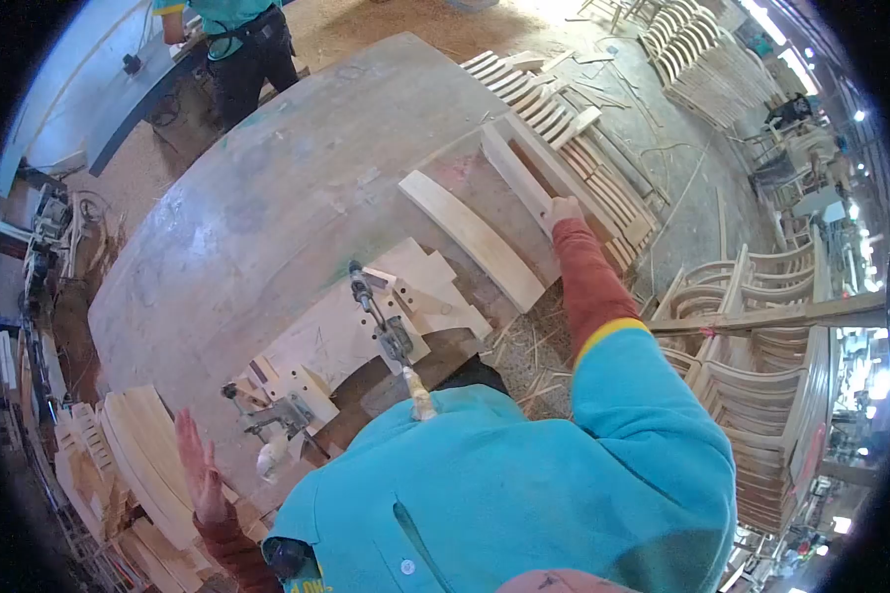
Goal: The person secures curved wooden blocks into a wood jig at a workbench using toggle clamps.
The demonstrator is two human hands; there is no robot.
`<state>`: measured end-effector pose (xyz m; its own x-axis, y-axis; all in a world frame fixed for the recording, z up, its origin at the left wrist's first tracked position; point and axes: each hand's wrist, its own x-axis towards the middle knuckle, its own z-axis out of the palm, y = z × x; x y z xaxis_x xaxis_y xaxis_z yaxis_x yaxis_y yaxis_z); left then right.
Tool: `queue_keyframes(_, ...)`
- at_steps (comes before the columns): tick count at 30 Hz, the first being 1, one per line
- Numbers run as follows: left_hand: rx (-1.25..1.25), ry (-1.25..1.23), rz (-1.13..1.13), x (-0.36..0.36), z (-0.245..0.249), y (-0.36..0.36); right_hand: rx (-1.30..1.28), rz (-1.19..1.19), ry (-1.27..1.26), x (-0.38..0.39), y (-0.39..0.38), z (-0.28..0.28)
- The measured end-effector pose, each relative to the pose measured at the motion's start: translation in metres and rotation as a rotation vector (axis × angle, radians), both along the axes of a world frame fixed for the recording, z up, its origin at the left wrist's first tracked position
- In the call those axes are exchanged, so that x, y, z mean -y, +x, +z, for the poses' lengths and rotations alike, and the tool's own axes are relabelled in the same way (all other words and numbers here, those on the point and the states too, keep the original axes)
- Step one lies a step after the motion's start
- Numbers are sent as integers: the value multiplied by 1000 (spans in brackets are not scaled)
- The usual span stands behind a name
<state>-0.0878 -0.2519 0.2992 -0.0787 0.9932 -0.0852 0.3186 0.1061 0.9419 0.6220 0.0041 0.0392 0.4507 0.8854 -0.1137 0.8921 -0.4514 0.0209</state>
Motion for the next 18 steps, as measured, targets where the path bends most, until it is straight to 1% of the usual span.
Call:
queue_keyframes(1,-50,33,8,-8,11,2,-144,8,15,0,-10,17)
queue_keyframes(2,-97,62,18,-16,19,6,-285,18,25,5,-29,60)
queue_keyframes(3,-62,110,34,-24,25,11,-426,31,29,8,-43,88)
queue_keyframes(4,-32,153,53,-34,32,16,-523,110,-60,-6,-40,92)
queue_keyframes(5,-10,143,53,-45,43,30,-727,164,30,-17,-36,74)
queue_keyframes(6,12,135,53,-61,51,43,-1071,44,119,4,-84,138)
queue_keyframes(7,43,150,2,-82,40,45,-1347,12,164,6,-112,164)
queue_keyframes(8,140,129,-22,-99,37,63,-1627,-21,204,5,-137,183)
queue_keyframes(9,181,189,-186,-120,24,72,-1742,9,184,6,-167,207)
queue_keyframes(10,196,171,-270,-140,29,95,-1860,38,159,10,-198,229)
queue_keyframes(11,295,152,-303,-161,33,122,-1940,62,193,17,-231,250)
queue_keyframes(12,284,210,-331,-182,28,145,-2020,81,226,26,-263,269)
queue_keyframes(13,206,148,-281,-197,37,164,-2099,98,258,34,-292,277)
queue_keyframes(14,235,31,-157,-208,45,179,-2161,130,290,40,-322,275)
queue_keyframes(16,311,30,-291,-231,48,188,-2284,178,362,52,-368,270)
queue_keyframes(18,273,141,-262,-236,36,170,-1622,681,515,61,-375,257)
